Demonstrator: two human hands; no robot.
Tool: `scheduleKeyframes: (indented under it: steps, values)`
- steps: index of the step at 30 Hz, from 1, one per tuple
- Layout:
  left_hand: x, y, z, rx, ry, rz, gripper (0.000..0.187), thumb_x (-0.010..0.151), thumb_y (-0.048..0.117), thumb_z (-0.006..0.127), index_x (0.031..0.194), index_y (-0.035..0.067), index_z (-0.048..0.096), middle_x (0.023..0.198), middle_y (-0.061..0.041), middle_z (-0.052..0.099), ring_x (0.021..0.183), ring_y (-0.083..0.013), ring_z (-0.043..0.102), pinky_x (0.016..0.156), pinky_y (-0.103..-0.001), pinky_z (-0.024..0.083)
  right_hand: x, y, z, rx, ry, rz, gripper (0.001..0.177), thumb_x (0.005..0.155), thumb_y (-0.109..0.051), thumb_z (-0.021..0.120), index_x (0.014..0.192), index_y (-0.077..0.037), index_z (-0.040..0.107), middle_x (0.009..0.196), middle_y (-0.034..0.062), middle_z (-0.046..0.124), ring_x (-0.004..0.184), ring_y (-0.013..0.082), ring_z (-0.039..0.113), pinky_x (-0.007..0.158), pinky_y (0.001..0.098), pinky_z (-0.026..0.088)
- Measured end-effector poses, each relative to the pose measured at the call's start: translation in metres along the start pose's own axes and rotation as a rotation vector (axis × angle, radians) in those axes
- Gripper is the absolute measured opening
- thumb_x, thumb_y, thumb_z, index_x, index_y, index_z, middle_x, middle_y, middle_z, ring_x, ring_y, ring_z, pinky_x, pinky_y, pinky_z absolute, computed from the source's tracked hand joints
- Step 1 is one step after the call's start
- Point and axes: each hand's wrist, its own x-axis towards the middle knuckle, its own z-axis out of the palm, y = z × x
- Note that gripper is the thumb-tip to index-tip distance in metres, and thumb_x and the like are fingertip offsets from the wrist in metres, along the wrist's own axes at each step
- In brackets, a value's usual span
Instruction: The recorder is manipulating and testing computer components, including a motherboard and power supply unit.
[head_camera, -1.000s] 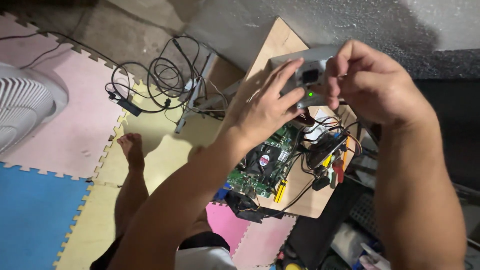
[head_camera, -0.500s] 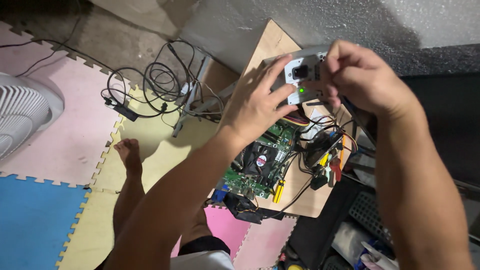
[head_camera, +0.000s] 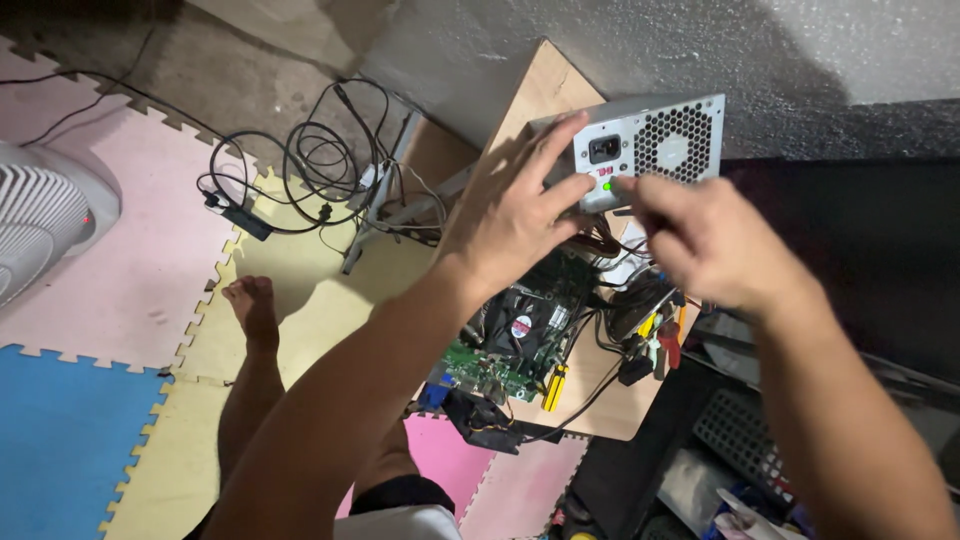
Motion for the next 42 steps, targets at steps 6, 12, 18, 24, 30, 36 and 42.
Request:
scheduleKeyframes:
  steps: [6,12,18,24,30,36,42]
  values:
    - [-0.001,0.001,0.002,-0.033,0.052,0.027,0.04,0.084,0.022,0.088,0.12,0.013,0.071,0.156,-0.009,0.043,0.132,-0.03,0.056,0.109,-0.044,0.05,0.004,-0.018,0.015,-0.146,0.026,-0.397,0.029,0.072,-0.005,0.061,0.101,0.0,0.058,0.079,0.0218,0.065,0.095,0.0489,0.067,0.092,0.049,0.054]
    - [0.001,0.002,-0.005,-0.013,0.026,0.032,0.043,0.078,0.015,0.084,0.119,0.013,0.072,0.156,-0.01,0.045,0.138,-0.031,0.054,0.112,-0.044,0.048,0.013,-0.043,0.015,-0.346,-0.124,-0.303,0.025,0.072,-0.007,0.066,0.095,-0.001,0.058,0.065,0.0188,0.065,0.067,0.0419,0.068,0.117,0.0481,0.032]
    - [0.0,-0.001,0.0,-0.02,0.035,0.038,0.029,0.089,0.022,0.081,0.114,0.011,0.071,0.154,-0.012,0.046,0.136,-0.0319,0.052,0.112,-0.047,0.046,0.014,-0.042,0.012,-0.24,0.013,-0.368,0.029,0.074,-0.002,0.061,0.102,0.001,0.056,0.075,0.0181,0.067,0.064,0.0392,0.066,0.111,0.0514,0.045]
    - [0.0,0.001,-0.004,0.012,0.024,0.05,0.035,0.087,0.029,0.085,0.113,0.012,0.069,0.156,-0.011,0.044,0.138,-0.0304,0.051,0.11,-0.047,0.047,0.014,0.007,-0.008,0.652,-0.068,0.054,0.011,0.091,0.006,0.046,0.095,-0.004,0.046,0.073,0.0033,0.047,0.061,0.0106,0.044,0.05,0.0288,0.037]
    - [-0.002,0.0,-0.001,0.078,0.015,0.056,0.039,0.079,0.027,0.087,0.111,0.012,0.069,0.157,-0.01,0.042,0.14,-0.0292,0.051,0.113,-0.047,0.047,0.021,0.008,-0.015,0.719,-0.121,0.03,0.016,0.089,0.009,0.041,0.092,-0.006,0.044,0.068,-0.0005,0.048,0.054,0.0088,0.045,0.045,0.0244,0.037]
    - [0.0,-0.001,-0.002,0.018,0.031,0.032,0.042,0.079,0.028,0.089,0.113,0.012,0.07,0.156,-0.011,0.041,0.135,-0.0327,0.052,0.111,-0.049,0.046,0.026,0.013,-0.014,0.738,-0.117,-0.009,0.017,0.087,0.01,0.04,0.092,-0.007,0.043,0.068,0.0005,0.049,0.055,0.0083,0.044,0.046,0.0241,0.036]
    - [-0.002,-0.002,-0.001,0.004,0.018,0.01,0.04,0.078,0.024,0.088,0.112,0.012,0.07,0.156,-0.011,0.042,0.134,-0.032,0.054,0.112,-0.048,0.046,0.025,-0.003,-0.018,0.452,-0.119,0.088,0.014,0.084,0.007,0.046,0.089,-0.005,0.048,0.063,0.0005,0.047,0.052,0.0108,0.042,0.043,0.0282,0.035]
